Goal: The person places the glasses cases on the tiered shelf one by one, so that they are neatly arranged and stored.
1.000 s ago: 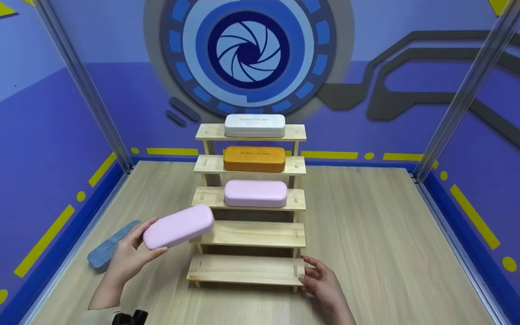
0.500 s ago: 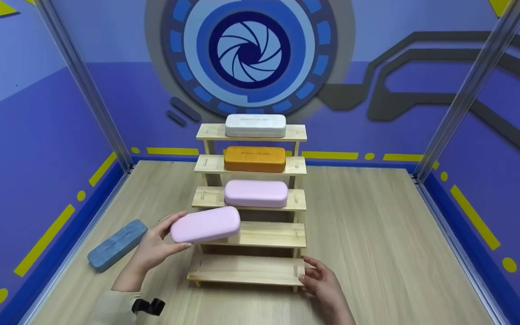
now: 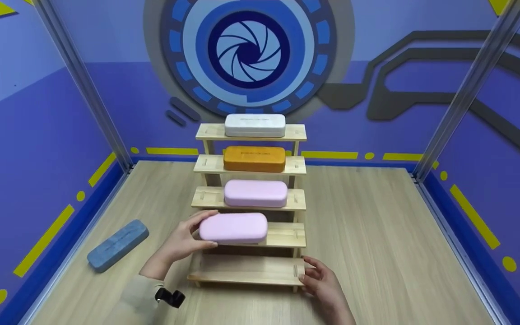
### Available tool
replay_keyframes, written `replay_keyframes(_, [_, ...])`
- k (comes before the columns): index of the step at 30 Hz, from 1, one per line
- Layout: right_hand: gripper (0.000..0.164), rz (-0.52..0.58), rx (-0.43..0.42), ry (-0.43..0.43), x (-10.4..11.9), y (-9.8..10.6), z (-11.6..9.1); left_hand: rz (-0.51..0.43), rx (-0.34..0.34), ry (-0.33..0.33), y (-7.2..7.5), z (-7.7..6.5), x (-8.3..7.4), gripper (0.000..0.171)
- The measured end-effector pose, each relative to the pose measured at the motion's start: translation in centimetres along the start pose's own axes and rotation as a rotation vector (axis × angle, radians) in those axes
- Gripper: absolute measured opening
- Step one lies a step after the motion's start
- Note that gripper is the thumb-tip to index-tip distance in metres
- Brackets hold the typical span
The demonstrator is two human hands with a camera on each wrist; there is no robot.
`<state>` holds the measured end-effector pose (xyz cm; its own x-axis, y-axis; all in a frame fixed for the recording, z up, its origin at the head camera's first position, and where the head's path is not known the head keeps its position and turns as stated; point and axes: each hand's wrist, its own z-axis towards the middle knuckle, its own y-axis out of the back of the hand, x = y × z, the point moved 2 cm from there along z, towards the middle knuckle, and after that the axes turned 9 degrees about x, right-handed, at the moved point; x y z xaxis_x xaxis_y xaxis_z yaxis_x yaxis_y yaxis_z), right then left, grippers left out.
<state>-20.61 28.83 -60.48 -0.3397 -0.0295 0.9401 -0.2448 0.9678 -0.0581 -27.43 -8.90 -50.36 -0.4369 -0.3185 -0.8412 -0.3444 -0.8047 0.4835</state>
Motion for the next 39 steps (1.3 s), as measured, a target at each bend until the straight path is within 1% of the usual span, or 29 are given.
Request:
replay_keyframes(3, [0.078, 0.001, 0.012, 0.004, 0.0, 0.1, 0.0, -0.008, 0.025, -0.004, -0.7, 0.9, 0.0, 0.077])
replay_keyframes(7, [0.078, -0.004, 0.030, 0.015, 0.0, 0.1, 0.0, -0.012, 0.053, 0.013, -1.5, 1.8, -0.1, 0.077])
replay_keyframes(11, [0.078, -0.013, 0.049, 0.026, 0.0, 0.1, 0.1, 0.021, 0.068, 0.024, -2.0, 2.5, 0.0, 0.076])
replay_keyframes(15, [0.077, -0.017, 0.049, 0.031, 0.0, 0.1, 0.1, 0.054, 0.081, 0.034, -2.4, 3.0, 0.4, 0.076])
replay_keyframes(24, [0.077, -0.017, 0.053, 0.031, -0.1, 0.2, 0.0, 0.066, 0.109, 0.077, -2.8, 3.6, 1.0, 0.076])
replay_keyframes(28, [0.078, -0.015, 0.040, 0.017, -0.1, 0.2, 0.1, 0.071, 0.124, 0.082, -2.8, 3.8, 0.9, 0.076])
replay_keyframes(34, [0.078, -0.022, 0.049, 0.030, -0.1, 0.3, 0.1, 0.094, 0.135, 0.083, -2.7, 3.9, 0.8, 0.076])
replay_keyframes(39, [0.078, -0.012, 0.029, 0.002, -0.2, 0.2, 0.1, 0.104, 0.142, 0.090, -2.7, 3.9, 0.9, 0.076])
